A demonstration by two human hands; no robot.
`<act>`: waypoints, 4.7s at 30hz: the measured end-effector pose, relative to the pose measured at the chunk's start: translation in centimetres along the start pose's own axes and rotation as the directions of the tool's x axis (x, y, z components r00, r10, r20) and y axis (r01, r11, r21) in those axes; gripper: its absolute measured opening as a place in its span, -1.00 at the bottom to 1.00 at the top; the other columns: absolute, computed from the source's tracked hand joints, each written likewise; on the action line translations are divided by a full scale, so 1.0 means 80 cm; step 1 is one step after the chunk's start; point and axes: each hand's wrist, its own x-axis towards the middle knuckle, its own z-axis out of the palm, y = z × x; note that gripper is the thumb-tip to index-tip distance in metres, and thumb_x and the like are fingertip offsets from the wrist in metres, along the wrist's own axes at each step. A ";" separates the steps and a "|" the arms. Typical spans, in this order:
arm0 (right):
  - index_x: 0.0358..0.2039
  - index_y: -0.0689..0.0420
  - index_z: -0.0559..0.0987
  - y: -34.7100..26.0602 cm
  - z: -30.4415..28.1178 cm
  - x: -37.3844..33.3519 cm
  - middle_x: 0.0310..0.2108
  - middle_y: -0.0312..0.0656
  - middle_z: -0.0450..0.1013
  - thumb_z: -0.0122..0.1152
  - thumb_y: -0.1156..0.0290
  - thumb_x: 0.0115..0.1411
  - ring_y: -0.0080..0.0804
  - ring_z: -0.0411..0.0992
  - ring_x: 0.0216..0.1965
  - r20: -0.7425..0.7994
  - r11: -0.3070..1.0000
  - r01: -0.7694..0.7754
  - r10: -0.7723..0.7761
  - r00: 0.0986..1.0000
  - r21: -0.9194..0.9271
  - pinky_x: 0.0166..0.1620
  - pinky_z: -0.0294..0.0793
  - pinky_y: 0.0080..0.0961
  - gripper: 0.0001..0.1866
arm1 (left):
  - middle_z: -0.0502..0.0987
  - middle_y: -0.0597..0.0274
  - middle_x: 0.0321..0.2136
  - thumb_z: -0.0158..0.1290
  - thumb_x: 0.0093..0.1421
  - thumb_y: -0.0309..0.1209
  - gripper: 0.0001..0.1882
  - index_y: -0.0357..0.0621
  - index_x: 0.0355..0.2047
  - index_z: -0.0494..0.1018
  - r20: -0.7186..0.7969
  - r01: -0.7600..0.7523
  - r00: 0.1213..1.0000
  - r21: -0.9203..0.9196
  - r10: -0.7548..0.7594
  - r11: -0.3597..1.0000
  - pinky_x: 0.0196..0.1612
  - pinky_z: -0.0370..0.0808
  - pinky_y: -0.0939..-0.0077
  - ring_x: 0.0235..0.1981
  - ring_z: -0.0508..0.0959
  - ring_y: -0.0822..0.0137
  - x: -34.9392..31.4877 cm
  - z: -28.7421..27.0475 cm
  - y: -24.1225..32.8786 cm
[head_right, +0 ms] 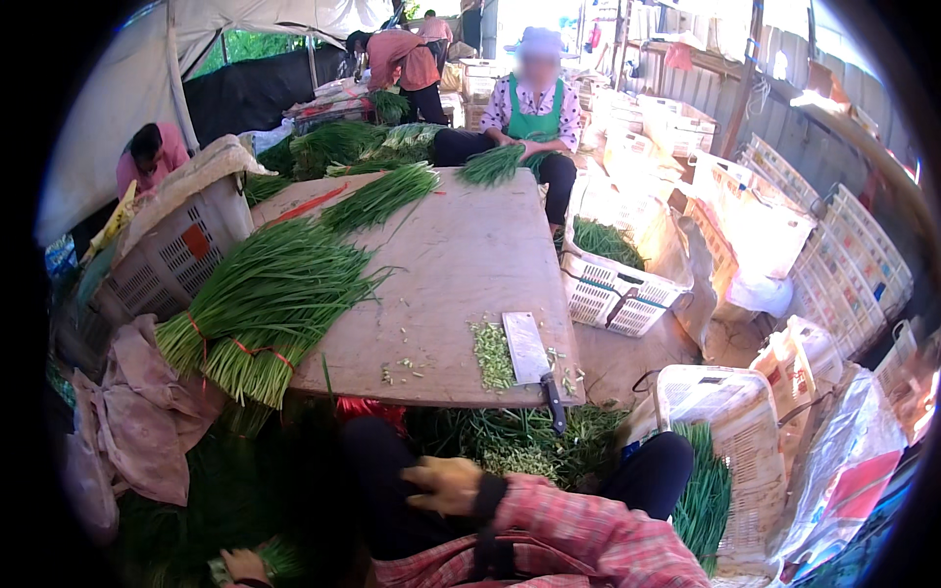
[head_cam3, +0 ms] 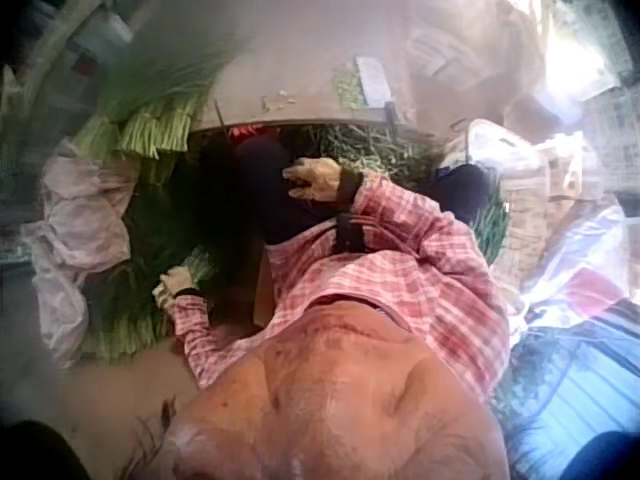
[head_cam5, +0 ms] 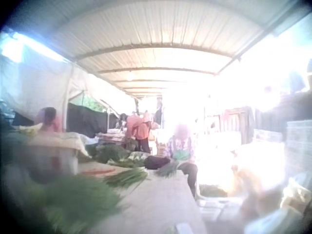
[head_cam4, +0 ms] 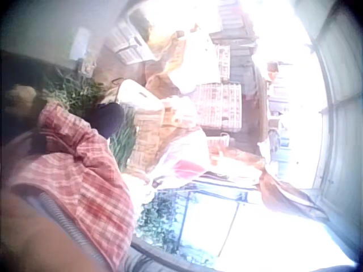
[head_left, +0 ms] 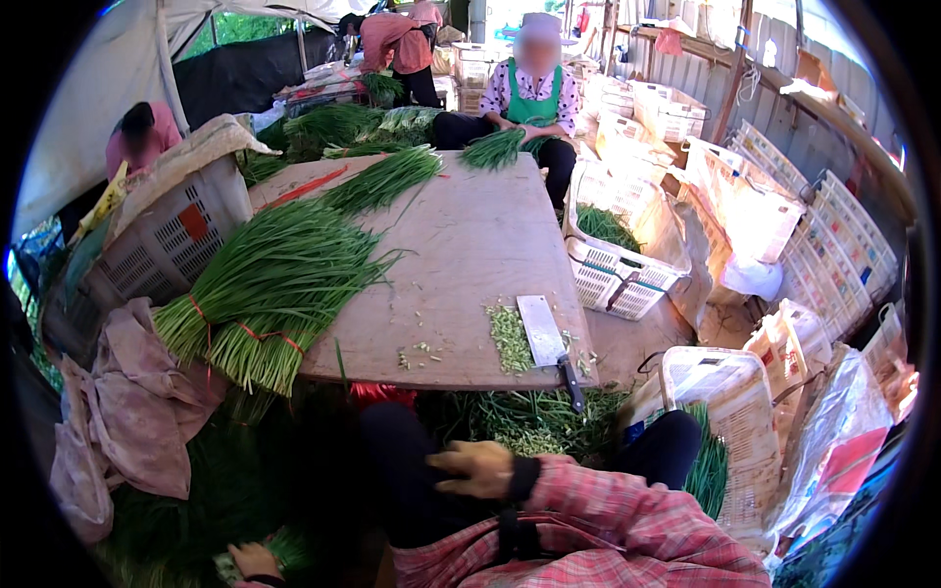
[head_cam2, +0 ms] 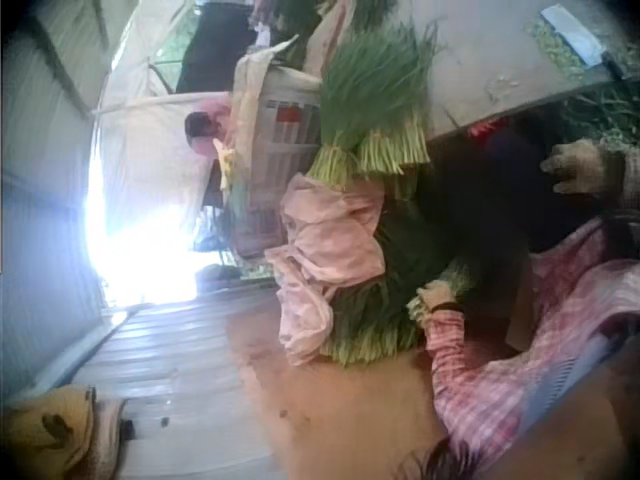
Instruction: The person trims the root ends of chive bundles using a cleaver on a wooden board, then secures the bundles with rubber bands and places them into plastic crates.
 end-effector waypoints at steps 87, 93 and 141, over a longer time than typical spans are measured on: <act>-0.60 0.17 0.62 0.190 -0.141 0.063 -0.56 -0.01 0.51 0.26 0.22 -0.07 -0.11 0.53 -0.40 -0.235 0.927 -0.373 0.354 0.905 -0.041 -0.30 0.52 -0.36 -0.75 | 0.55 -0.08 -0.25 0.35 -0.41 -0.01 -0.19 -0.24 -0.16 0.41 -0.509 -0.648 0.721 -0.253 0.471 0.718 -0.10 0.47 0.25 -0.18 0.55 0.02 0.098 -0.630 0.323; -0.30 0.31 0.53 0.223 -0.147 -0.042 -0.36 0.18 0.49 0.17 0.22 0.05 0.09 0.48 -0.26 -0.466 0.832 -0.403 0.550 0.693 0.381 -0.21 0.47 -0.16 -0.64 | 0.41 -0.18 -0.05 0.40 -0.45 -0.10 0.28 -0.30 0.24 -0.06 -0.751 -0.779 0.505 -0.186 0.424 0.599 0.02 0.38 0.18 -0.03 0.43 -0.09 0.103 -0.568 0.267; -0.28 0.17 0.53 0.053 -0.077 -0.119 -0.47 -0.03 0.43 0.25 0.32 0.05 -0.14 0.45 -0.44 -0.727 0.970 -0.087 0.230 0.648 0.229 -0.34 0.46 -0.37 -0.75 | 0.39 0.27 -0.18 0.11 0.05 0.01 -0.33 0.00 0.13 0.30 -0.989 -0.393 0.122 -0.129 -0.088 0.910 -0.11 0.27 0.35 -0.14 0.40 0.27 -0.060 -0.401 0.268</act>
